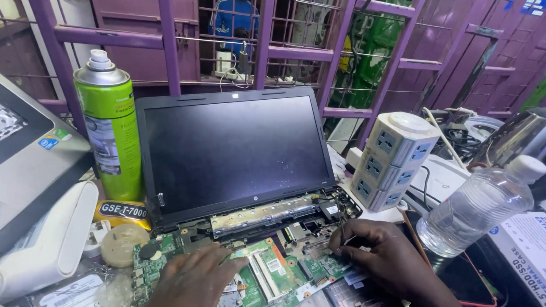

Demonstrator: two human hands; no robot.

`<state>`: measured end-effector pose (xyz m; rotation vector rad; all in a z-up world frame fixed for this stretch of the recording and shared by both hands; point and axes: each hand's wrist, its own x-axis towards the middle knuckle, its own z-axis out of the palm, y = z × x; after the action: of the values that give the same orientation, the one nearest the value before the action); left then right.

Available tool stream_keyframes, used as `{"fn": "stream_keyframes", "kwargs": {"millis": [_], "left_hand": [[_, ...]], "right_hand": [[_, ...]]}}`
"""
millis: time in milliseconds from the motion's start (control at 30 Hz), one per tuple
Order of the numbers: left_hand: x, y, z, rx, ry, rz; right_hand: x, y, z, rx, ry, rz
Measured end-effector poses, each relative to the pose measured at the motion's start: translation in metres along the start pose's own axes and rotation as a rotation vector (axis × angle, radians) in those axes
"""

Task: Reinstalling and aligning a motherboard within a laptop chassis while managing internal cables.

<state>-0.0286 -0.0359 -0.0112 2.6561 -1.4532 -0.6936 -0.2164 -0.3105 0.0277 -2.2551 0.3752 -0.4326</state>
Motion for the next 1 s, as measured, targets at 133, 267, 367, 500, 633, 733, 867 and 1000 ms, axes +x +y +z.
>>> {"fn": "stream_keyframes", "kwargs": {"millis": [133, 267, 367, 500, 633, 733, 867, 1000], "left_hand": [[0.001, -0.003, 0.004, -0.003, 0.022, 0.030], [0.003, -0.005, 0.007, 0.016, 0.032, 0.026], [0.003, -0.006, 0.009, 0.009, 0.023, 0.030], [0.005, -0.010, 0.016, -0.010, 0.090, 0.055], [0.006, -0.010, 0.015, 0.012, 0.081, 0.061], [-0.001, -0.005, 0.006, -0.011, 0.037, 0.046], [0.000, -0.005, 0.010, -0.002, 0.062, 0.037], [-0.002, -0.004, 0.009, -0.011, 0.060, 0.036]], "right_hand": [[0.000, 0.002, 0.001, 0.011, -0.028, 0.011], [-0.001, -0.002, 0.001, 0.014, -0.030, 0.054], [-0.001, 0.000, 0.001, 0.009, -0.033, 0.044], [-0.001, 0.002, 0.002, -0.031, -0.037, -0.024], [-0.002, -0.002, 0.000, -0.078, -0.076, -0.085], [-0.002, -0.001, -0.001, -0.135, -0.078, -0.182], [-0.002, 0.000, -0.002, -0.189, -0.080, -0.245], [-0.005, -0.007, -0.002, -0.263, -0.112, -0.334]]}}
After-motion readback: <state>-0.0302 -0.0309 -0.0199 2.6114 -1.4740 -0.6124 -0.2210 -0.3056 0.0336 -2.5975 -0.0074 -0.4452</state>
